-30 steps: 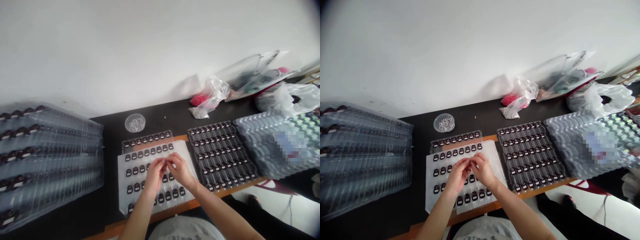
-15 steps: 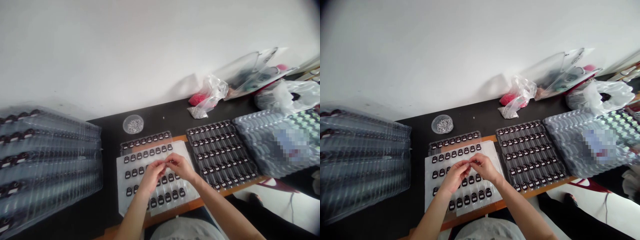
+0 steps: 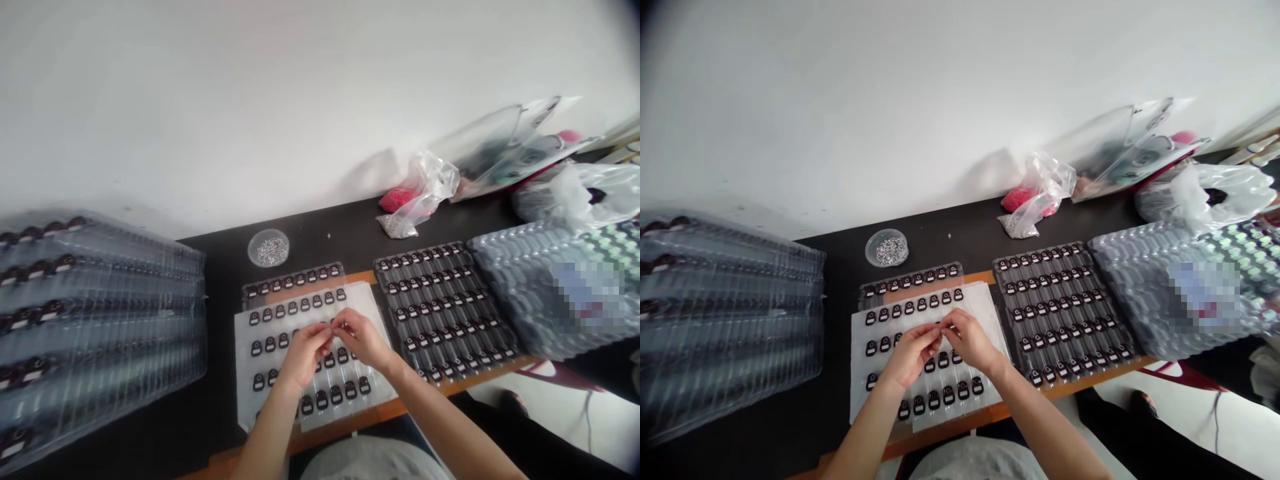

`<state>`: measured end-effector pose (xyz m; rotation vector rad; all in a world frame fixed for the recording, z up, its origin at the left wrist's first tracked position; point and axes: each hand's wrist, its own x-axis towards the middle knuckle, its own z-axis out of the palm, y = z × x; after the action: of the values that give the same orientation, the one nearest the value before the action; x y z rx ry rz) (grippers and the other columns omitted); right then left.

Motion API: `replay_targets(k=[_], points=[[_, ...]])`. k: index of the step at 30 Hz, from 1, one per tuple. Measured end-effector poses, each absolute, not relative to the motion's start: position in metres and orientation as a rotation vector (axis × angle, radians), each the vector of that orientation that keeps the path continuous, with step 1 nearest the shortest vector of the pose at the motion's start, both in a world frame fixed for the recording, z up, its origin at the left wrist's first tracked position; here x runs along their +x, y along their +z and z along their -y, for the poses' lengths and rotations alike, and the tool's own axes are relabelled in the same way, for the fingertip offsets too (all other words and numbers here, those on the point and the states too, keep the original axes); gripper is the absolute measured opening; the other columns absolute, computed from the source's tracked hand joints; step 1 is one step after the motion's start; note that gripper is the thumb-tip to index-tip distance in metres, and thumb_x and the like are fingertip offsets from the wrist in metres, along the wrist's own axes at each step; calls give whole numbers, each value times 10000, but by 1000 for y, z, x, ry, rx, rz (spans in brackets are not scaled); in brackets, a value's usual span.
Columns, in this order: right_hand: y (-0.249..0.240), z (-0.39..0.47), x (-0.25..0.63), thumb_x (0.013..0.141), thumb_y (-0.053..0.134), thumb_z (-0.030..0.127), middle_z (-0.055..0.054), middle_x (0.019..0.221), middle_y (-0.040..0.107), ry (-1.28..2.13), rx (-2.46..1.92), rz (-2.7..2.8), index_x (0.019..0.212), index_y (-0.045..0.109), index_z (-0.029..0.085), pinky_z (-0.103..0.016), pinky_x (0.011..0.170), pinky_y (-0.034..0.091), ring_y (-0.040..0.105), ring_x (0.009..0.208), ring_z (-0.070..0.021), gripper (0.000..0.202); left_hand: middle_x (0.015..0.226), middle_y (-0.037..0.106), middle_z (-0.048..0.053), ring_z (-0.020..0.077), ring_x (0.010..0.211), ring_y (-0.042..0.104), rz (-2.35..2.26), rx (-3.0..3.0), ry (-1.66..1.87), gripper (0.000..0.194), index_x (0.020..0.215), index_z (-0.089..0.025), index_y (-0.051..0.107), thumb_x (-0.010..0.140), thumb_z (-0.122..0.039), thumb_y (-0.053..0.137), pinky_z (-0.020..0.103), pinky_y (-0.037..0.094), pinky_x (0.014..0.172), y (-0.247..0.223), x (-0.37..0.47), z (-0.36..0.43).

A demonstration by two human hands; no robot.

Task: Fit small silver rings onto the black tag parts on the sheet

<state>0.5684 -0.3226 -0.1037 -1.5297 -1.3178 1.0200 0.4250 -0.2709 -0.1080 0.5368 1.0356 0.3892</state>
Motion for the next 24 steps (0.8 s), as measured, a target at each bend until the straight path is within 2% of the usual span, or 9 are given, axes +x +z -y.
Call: replay_targets(k=[9,14,18,21,24], points=[[-107,325,568,818,514,109,-4,802,566,1040,-1526,1287,793,578,189,-248,721,450,549,773,-128,106,593,554,8,57,514,432,-1040,462,404,214,720,-111,651,603,-260,751,184,307,483,-106,427,274],[-110,326,563,813,518,136,-7,817,576,1002,-1541,1207,803,574,199,-248,707,465,560,784,-133,84,586,541,-2,74,522,429,-1065,580,440,216,726,-128,646,636,-312,717,201,317,501,-109,428,276],[-118,334,561,818,522,183,-10,824,593,995,-1596,1054,828,571,199,-227,651,473,573,763,-131,52,617,571,8,127,561,484,-1249,1094,529,183,761,-170,646,707,-344,632,243,359,557,-122,429,249],[-129,347,565,816,529,213,-12,820,607,1043,-1665,966,831,573,195,-215,594,467,583,730,-131,50,729,611,40,176,698,546,-1366,1729,575,117,762,-187,641,753,-265,554,285,393,692,-135,434,208],[-141,363,569,811,535,224,-14,809,610,1071,-1711,907,826,572,190,-217,578,463,584,698,-130,53,819,598,64,187,769,543,-1318,2201,433,156,774,-186,622,794,-195,468,292,393,732,-147,441,170]])
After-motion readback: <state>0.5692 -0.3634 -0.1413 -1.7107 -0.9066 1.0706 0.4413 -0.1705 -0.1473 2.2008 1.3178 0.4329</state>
